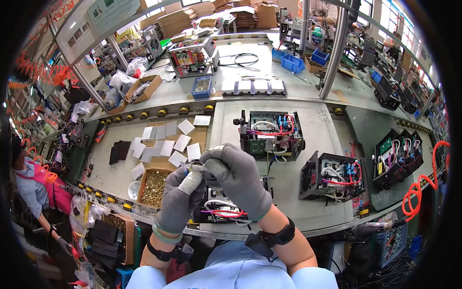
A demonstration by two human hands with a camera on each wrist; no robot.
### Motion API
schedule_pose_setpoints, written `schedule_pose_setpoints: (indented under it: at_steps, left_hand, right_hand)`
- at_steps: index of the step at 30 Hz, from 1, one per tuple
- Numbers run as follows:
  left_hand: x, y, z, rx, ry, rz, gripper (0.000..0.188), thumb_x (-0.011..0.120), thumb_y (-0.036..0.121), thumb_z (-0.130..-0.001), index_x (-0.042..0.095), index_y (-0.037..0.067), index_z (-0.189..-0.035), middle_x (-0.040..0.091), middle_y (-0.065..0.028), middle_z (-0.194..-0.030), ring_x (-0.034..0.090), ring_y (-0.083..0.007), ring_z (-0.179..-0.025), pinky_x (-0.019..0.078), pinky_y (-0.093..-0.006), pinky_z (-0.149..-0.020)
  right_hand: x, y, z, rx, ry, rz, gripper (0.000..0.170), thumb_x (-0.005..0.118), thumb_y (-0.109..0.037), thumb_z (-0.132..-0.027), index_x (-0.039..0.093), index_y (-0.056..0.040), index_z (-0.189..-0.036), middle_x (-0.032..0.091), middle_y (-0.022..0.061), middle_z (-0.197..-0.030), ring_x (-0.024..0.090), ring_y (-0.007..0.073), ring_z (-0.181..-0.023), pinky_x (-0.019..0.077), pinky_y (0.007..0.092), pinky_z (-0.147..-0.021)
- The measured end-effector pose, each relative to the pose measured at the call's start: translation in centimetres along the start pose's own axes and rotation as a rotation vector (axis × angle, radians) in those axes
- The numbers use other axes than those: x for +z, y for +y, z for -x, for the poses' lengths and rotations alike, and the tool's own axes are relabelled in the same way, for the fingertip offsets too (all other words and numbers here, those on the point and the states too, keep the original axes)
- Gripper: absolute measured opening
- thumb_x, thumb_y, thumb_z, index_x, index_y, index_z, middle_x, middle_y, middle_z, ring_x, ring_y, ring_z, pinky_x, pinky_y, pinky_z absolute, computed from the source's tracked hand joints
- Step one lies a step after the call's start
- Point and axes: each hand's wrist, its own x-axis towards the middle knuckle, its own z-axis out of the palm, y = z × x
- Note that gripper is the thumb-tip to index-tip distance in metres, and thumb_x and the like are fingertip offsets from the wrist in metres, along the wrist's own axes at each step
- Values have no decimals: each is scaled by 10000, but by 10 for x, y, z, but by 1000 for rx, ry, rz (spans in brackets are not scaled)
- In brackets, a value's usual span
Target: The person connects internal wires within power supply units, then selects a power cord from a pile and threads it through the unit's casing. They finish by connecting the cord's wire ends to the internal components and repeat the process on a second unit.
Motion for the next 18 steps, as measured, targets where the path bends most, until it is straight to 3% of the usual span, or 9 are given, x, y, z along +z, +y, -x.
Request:
schedule_pose_setpoints:
  at_steps: [2,4,6,10,13,18]
  left_hand:
    - [10,1,1,53,58,-80,137,632,130,-981,685,16,-1035,650,14,-827,544,-26,-702,444,-204,-616]
    - [15,-3,0,107,110,-159,124,645,114,-970,684,11,-1028,658,2,-841,559,-41,-722,465,-217,-647]
    - [10,-15,-4,296,154,-278,101,662,84,-950,682,1,-1005,653,-4,-843,558,-49,-744,466,-226,-674]
    - [14,-11,-4,320,160,-399,79,618,80,-956,649,14,-984,663,-12,-844,549,-44,-686,433,-196,-620]
    - [14,-13,-7,380,125,-355,95,600,100,-972,646,18,-957,620,19,-782,508,-34,-655,398,-195,-592]
    - [18,1,-3,289,22,-368,192,553,181,-1016,633,34,-920,488,67,-667,382,-17,-579,301,-210,-525]
  right_hand:
    - [0,2,0,-70,24,65,116,666,-133,-901,687,-25,-938,651,114,-811,652,236,-735,522,333,-683]
    - [1,2,-2,-99,37,108,113,678,-131,-894,683,-21,-917,649,117,-802,647,239,-719,517,332,-666]
    - [0,1,-2,-126,53,154,113,690,-129,-886,678,-17,-895,646,121,-793,643,243,-703,512,332,-649]
    - [-2,-8,-3,-75,49,119,86,710,-85,-849,676,-6,-850,630,120,-756,631,232,-659,500,327,-607]
    - [-3,-10,-3,-68,48,124,78,717,-67,-828,674,-2,-828,622,121,-744,627,231,-646,495,327,-593]
    - [2,-9,-3,-107,56,142,72,718,-62,-817,674,-6,-813,613,116,-723,619,233,-627,492,331,-583]
